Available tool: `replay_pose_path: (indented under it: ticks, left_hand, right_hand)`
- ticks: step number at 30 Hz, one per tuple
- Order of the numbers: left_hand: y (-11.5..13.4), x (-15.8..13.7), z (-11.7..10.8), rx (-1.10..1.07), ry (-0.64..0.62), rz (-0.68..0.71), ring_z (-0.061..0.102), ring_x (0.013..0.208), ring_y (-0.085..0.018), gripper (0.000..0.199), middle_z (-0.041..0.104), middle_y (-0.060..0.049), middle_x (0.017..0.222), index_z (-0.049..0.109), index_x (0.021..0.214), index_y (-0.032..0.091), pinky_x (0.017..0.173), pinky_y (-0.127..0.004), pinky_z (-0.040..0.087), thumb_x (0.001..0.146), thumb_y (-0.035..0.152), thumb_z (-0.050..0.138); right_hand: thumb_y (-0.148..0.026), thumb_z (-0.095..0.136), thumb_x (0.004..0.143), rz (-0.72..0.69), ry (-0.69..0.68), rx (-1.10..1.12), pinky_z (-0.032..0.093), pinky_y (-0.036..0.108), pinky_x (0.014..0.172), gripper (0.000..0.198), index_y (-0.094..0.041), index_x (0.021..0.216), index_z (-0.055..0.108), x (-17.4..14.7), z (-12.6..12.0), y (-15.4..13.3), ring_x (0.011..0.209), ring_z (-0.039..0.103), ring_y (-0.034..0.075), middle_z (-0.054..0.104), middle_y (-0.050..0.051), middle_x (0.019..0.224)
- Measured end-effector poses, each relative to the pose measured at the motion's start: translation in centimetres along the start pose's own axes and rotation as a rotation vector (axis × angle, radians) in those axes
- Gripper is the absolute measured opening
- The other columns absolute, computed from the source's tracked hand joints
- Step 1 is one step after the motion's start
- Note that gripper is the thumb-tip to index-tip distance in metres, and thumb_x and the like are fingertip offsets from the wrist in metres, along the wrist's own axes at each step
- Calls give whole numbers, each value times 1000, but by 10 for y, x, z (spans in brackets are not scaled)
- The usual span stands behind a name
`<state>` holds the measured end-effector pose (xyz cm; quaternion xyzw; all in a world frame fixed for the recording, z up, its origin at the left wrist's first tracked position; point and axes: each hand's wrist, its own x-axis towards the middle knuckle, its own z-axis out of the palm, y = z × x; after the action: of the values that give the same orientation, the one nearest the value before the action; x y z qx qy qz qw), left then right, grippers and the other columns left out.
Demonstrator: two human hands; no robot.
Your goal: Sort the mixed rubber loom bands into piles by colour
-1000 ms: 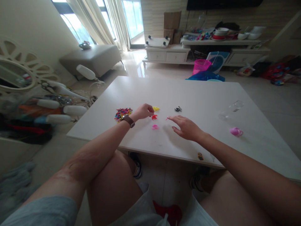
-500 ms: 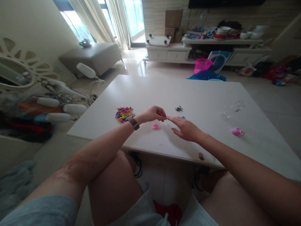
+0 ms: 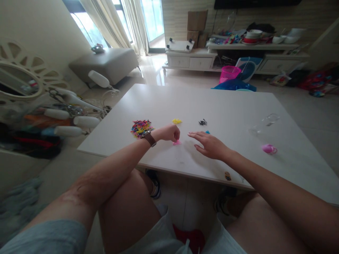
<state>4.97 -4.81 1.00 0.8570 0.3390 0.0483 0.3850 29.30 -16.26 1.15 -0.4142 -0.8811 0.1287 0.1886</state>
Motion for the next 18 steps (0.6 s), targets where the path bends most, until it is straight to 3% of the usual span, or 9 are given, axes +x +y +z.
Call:
replay_pose_path:
  ticks: [4, 8, 14, 18]
  left_hand:
    - [-1, 0, -4, 21, 12, -8, 60, 59, -13, 14, 69, 1, 61, 75, 63, 18, 59, -23, 41, 53, 8, 78]
    - [-4, -7, -26, 45, 75, -95, 62, 66, -15, 13, 72, -2, 68, 77, 69, 18, 63, -24, 44, 57, 12, 79]
    - [-25, -34, -73, 23, 424, -388, 60, 58, -14, 14, 69, -4, 64, 78, 80, 15, 56, -23, 42, 68, 22, 73]
    - [-50, -52, -83, -7, 586, -520, 58, 55, -13, 16, 67, -3, 58, 77, 78, 14, 52, -22, 40, 64, 21, 74]
  right_hand:
    - [-16, 57, 90, -4, -2, 1, 49, 53, 108, 63, -29, 151, 45, 0, 0, 1, 131, 55, 29, 57, 10, 146]
    - [-16, 55, 91, -3, -9, -19, 48, 52, 109, 60, -28, 150, 46, 0, -1, 1, 132, 55, 28, 58, 10, 146]
    - [-16, 55, 90, 8, -13, -31, 49, 51, 107, 58, -27, 147, 49, 0, -3, 2, 130, 56, 28, 58, 9, 145]
    - [-16, 55, 90, 7, -12, -30, 50, 52, 107, 56, -26, 145, 50, 0, -3, 2, 130, 56, 28, 59, 10, 143]
